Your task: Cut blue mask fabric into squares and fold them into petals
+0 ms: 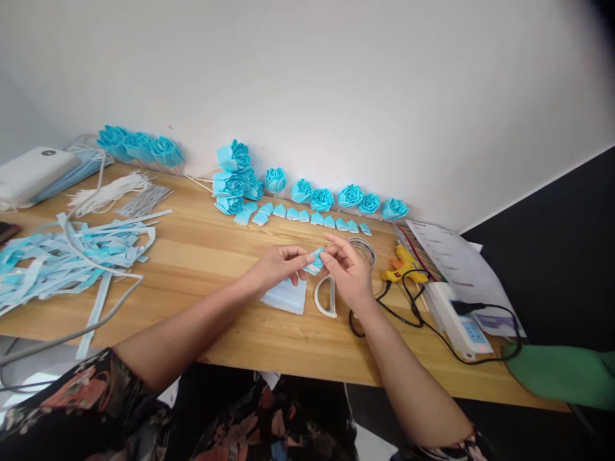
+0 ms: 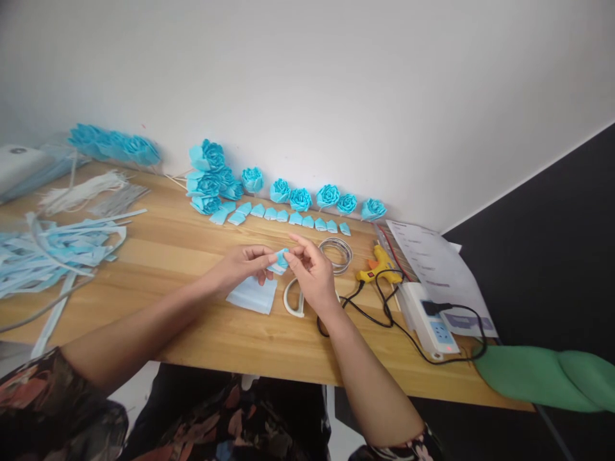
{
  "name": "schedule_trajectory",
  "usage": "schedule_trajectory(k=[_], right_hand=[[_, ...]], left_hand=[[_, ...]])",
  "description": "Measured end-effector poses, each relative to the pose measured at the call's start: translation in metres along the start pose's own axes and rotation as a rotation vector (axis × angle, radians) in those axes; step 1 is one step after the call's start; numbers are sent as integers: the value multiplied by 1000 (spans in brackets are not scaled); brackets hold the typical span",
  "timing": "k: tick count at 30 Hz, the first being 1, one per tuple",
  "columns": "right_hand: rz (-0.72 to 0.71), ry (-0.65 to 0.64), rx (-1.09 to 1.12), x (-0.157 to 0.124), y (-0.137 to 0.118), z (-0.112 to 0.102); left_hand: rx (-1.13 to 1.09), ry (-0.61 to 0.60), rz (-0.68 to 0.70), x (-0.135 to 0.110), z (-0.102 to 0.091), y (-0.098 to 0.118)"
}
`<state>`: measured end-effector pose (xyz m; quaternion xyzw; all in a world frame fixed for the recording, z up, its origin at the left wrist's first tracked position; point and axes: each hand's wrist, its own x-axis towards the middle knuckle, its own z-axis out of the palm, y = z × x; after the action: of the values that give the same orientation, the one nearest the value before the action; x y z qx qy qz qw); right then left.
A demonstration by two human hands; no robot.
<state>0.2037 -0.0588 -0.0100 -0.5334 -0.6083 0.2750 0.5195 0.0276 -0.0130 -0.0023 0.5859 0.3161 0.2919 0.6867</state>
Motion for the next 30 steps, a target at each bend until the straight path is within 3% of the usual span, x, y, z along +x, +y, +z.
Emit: schedule_trajectory(k=[3,9,11,14,18,30], right_hand=[[6,-1,12,-1,-3,2],[-13,18,-53,-3,-10,1],[-79,73,-153,-3,-11,-1],[-296,130,-356,-2,-13,-3],[-518,117,-496,0,-15,-3],[-671,91,-648,0,-16,-4]], left_hand=[[51,-44,39,1,1,-4],[94,-5,24,3,2,-7],[60,27,3,3,1,-6],[-1,69,5,4,0,-4],[-30,65,14,2,1,-1],[-60,37,27,2,1,-1]])
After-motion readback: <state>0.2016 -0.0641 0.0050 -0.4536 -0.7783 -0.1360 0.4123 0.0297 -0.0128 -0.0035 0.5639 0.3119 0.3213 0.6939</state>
